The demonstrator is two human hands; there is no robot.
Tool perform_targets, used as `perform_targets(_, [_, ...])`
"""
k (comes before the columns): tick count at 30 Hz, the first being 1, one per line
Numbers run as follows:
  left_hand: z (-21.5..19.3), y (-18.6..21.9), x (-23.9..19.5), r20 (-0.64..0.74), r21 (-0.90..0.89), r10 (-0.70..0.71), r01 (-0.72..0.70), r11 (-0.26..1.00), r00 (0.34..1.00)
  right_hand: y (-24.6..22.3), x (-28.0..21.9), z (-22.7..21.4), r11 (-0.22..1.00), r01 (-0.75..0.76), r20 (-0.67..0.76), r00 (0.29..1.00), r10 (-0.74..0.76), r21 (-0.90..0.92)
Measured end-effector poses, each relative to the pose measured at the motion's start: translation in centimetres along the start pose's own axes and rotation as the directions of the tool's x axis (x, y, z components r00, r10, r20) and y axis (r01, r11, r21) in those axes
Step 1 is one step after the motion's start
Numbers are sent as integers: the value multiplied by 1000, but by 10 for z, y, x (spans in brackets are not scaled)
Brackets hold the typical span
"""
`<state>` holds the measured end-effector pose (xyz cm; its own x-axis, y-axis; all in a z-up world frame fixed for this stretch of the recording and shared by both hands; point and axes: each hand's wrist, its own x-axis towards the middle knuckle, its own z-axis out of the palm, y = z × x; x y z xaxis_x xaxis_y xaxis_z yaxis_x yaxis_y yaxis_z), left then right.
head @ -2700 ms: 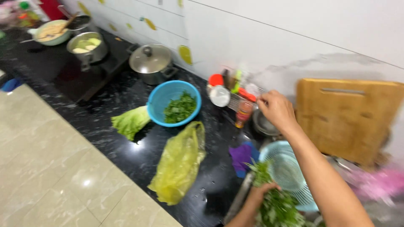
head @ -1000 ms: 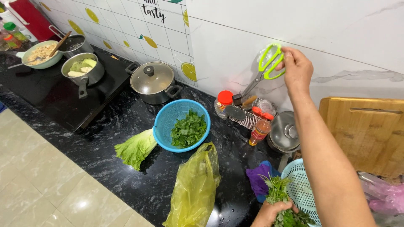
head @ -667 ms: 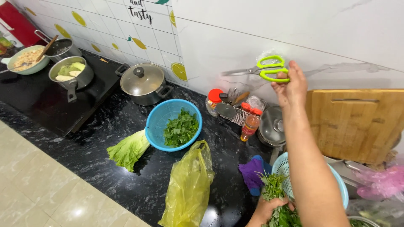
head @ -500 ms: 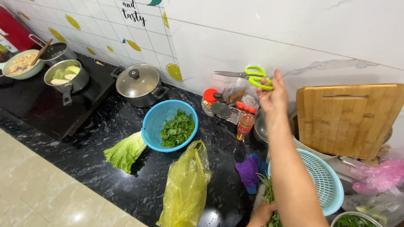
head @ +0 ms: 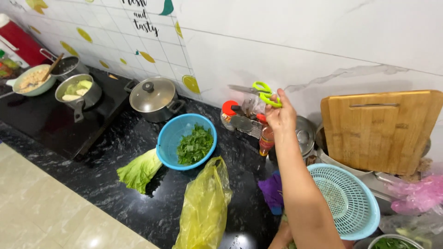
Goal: Washing leafy greens in a sink and cutting them with scissors into a colander.
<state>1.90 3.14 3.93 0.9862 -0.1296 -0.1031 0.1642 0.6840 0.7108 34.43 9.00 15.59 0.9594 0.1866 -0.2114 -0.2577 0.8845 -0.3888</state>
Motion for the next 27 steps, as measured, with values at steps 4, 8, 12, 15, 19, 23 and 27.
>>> perform_targets(4, [10,0,-19,-12,-37,-64,63,997,998,-46,-83,26,955,166,290,953,-91,-245])
perform_targets(8, [-42,-59,-10,168,18,-4,1,1000,986,-106,-178,-7,906,268,349,926,-148,-328])
perform_targets(12, [34,39,-2,-70,-52,-153,150,987,986,-145,-233,-104,855,330,262,935,-239,-400])
perform_targets(15, [60,37,4,-72,-152,-147,135,979,987,-154,-271,-186,852,295,164,955,-247,-433])
perform_targets(19, [53,-22,25,-159,-137,69,-91,986,985,-158,-304,-240,839,123,-32,986,-165,-531])
perform_targets(23, [65,-38,30,-209,-129,-62,36,991,976,-169,-317,-265,751,91,4,993,-117,-654])
perform_targets(27, [96,-31,36,-257,-45,-69,59,997,964,-209,-319,-236,445,8,-9,999,-34,-896])
